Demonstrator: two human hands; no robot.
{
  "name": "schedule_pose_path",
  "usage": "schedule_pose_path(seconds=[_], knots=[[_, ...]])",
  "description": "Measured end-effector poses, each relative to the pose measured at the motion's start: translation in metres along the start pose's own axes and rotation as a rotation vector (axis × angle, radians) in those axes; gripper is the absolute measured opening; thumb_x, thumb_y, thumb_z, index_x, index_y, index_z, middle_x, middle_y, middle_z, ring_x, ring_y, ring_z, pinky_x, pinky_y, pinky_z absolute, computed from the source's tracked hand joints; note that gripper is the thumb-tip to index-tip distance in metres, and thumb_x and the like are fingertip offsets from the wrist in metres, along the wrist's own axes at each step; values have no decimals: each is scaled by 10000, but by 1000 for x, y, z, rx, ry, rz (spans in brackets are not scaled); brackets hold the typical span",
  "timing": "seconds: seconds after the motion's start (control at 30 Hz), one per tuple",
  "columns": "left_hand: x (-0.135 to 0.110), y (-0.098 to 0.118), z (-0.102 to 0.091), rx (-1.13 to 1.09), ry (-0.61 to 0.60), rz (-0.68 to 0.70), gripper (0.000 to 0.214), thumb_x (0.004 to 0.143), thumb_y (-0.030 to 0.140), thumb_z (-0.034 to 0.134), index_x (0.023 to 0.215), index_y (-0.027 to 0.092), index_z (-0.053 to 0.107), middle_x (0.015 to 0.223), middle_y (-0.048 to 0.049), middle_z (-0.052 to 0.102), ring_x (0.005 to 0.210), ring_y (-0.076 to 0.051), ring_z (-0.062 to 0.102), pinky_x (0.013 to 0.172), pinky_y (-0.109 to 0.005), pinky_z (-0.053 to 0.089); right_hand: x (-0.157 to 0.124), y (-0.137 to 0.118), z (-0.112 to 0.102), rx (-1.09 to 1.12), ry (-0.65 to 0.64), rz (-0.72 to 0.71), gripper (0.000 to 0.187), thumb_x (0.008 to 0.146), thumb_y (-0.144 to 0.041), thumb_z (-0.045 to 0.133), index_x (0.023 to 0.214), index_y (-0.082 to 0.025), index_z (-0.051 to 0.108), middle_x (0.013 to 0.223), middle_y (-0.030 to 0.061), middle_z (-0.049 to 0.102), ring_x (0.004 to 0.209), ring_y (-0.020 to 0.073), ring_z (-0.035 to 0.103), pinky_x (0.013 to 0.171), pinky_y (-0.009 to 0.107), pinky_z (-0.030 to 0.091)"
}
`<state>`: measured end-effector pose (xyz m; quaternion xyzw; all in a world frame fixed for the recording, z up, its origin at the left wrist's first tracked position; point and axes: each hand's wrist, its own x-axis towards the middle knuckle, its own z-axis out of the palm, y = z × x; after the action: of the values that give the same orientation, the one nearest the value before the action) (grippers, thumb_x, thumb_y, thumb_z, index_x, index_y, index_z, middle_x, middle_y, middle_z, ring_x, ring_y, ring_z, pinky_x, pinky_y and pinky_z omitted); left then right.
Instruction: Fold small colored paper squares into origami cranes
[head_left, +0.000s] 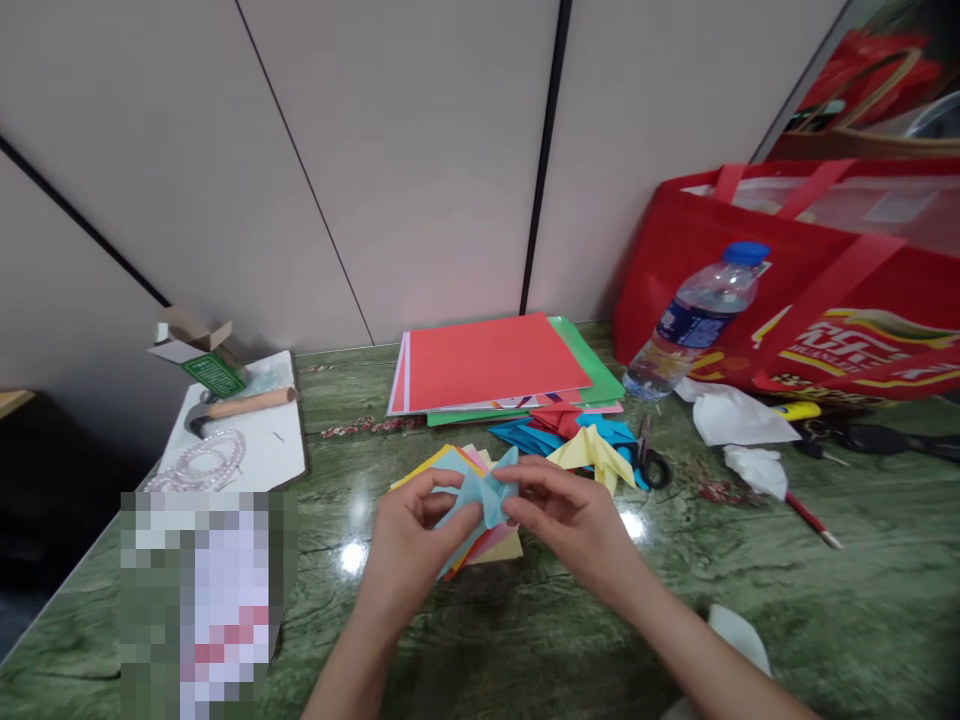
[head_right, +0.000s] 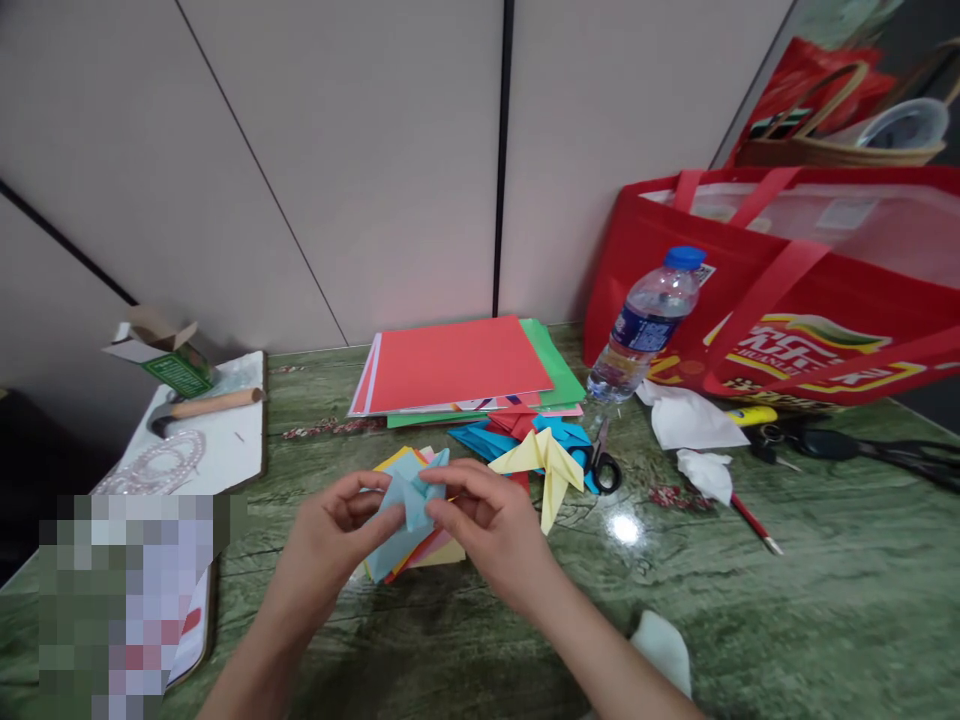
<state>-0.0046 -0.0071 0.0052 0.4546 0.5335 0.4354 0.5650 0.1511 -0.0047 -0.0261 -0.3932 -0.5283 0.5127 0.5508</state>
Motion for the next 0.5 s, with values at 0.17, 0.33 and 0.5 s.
schedule_pose_path(seconds=[0.17,0.33,0.5], knots=[[-1,4,0,-59,-64,77,476,656,155,672,1113,232,564,1072,-82,658,625,-125,641,562,-238,523,-1,0,-1,-13,-112,31,228,761,-200,617,978,-264,649,910,30,636,805,164,595,711,289,509],[-2,4,1,-37,-166,13,359,669,169,674,1027,186,659,850,-51,701,615,-136,629,569,-240,516,-3,2,-3,-57,-189,-18,292,804,-210,571,1088,-280,563,1092,60,574,807,165,601,691,310,519],[-2,2,-2,-250,-153,-84,412,708,178,672,1111,192,587,841,-39,702,642,-125,642,587,-217,515,-4,-4,-5,-399,-81,-336,256,732,-191,674,981,-244,649,1215,83,445,923,190,546,812,359,468]])
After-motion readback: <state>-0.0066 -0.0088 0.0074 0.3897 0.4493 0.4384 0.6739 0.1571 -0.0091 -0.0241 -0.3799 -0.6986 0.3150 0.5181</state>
